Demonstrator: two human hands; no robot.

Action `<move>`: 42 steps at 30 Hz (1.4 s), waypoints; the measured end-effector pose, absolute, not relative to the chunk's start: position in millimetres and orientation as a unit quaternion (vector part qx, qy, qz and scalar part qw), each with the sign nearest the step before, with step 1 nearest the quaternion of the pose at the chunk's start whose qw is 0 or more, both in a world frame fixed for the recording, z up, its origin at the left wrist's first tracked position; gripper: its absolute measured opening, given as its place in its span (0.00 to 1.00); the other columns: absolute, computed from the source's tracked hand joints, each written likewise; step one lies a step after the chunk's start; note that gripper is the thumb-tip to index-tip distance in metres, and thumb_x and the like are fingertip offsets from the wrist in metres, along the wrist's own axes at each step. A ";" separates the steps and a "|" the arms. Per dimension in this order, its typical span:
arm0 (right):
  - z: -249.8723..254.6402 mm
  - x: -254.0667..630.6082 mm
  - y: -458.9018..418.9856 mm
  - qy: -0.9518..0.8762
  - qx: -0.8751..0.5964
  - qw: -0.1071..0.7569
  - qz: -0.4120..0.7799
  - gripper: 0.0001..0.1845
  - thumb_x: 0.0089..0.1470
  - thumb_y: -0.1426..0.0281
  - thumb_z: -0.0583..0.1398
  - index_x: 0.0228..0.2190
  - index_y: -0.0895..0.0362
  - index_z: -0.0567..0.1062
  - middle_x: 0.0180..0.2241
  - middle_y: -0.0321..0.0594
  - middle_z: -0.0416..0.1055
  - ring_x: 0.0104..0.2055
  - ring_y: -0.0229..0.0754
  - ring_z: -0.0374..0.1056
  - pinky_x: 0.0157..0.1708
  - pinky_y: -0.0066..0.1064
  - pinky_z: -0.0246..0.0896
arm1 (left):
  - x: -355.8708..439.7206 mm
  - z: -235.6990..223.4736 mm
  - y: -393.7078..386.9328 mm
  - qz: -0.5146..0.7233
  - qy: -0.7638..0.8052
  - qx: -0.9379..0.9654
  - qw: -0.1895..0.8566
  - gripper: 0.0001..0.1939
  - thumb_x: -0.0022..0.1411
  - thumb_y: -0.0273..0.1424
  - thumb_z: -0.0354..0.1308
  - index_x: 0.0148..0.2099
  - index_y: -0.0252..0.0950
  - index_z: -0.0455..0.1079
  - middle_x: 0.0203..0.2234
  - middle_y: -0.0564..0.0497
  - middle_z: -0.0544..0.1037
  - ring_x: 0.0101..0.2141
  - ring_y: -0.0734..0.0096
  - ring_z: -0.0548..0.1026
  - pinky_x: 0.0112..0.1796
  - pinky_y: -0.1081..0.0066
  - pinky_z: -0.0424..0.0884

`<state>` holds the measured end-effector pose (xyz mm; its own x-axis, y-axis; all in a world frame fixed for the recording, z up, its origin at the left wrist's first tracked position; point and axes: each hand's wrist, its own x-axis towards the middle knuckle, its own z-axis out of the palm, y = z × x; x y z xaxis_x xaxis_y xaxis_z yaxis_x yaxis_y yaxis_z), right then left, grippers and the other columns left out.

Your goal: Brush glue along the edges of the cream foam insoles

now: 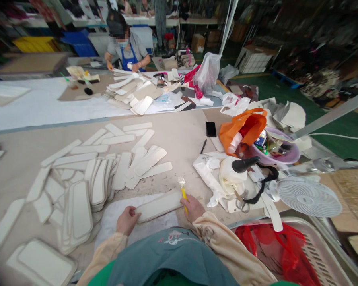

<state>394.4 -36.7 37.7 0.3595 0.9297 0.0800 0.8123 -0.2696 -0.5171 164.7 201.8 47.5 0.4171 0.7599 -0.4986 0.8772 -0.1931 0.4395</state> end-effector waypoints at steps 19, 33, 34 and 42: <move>126.1 379.0 -9.7 -0.418 -0.684 0.528 0.279 0.21 0.44 0.67 0.65 0.36 0.51 0.59 0.50 0.43 0.70 0.53 0.45 0.66 0.55 0.43 0.56 | 217.6 194.5 166.7 0.215 0.380 0.577 0.690 0.17 0.47 0.43 0.61 0.33 0.37 0.65 0.23 0.55 0.71 0.25 0.74 0.68 0.27 0.74 0.63; 151.2 346.5 -36.7 -0.227 -0.632 0.653 0.350 0.21 0.44 0.62 0.65 0.30 0.51 0.57 0.19 0.23 0.58 0.19 0.33 0.61 0.19 0.25 0.62 | 219.6 233.6 190.4 0.383 0.379 0.262 0.800 0.04 0.55 0.28 0.60 0.35 0.33 0.73 0.29 0.51 0.79 0.33 0.72 0.76 0.37 0.74 0.73; 153.0 346.0 -39.8 -0.225 -0.633 0.654 0.347 0.21 0.44 0.62 0.65 0.31 0.51 0.57 0.19 0.23 0.59 0.19 0.33 0.61 0.19 0.25 0.63 | 220.0 232.7 186.3 0.382 0.382 0.243 0.806 0.05 0.57 0.29 0.58 0.35 0.34 0.73 0.30 0.50 0.80 0.35 0.70 0.77 0.39 0.73 0.73; 164.4 345.4 -65.0 -0.218 -0.650 0.666 0.293 0.22 0.43 0.61 0.67 0.34 0.51 0.60 0.23 0.25 0.57 0.20 0.32 0.58 0.19 0.25 0.60 | 217.0 228.2 155.8 0.396 0.325 0.258 0.819 0.13 0.54 0.23 0.59 0.44 0.32 0.72 0.38 0.45 0.80 0.46 0.64 0.75 0.48 0.68 0.72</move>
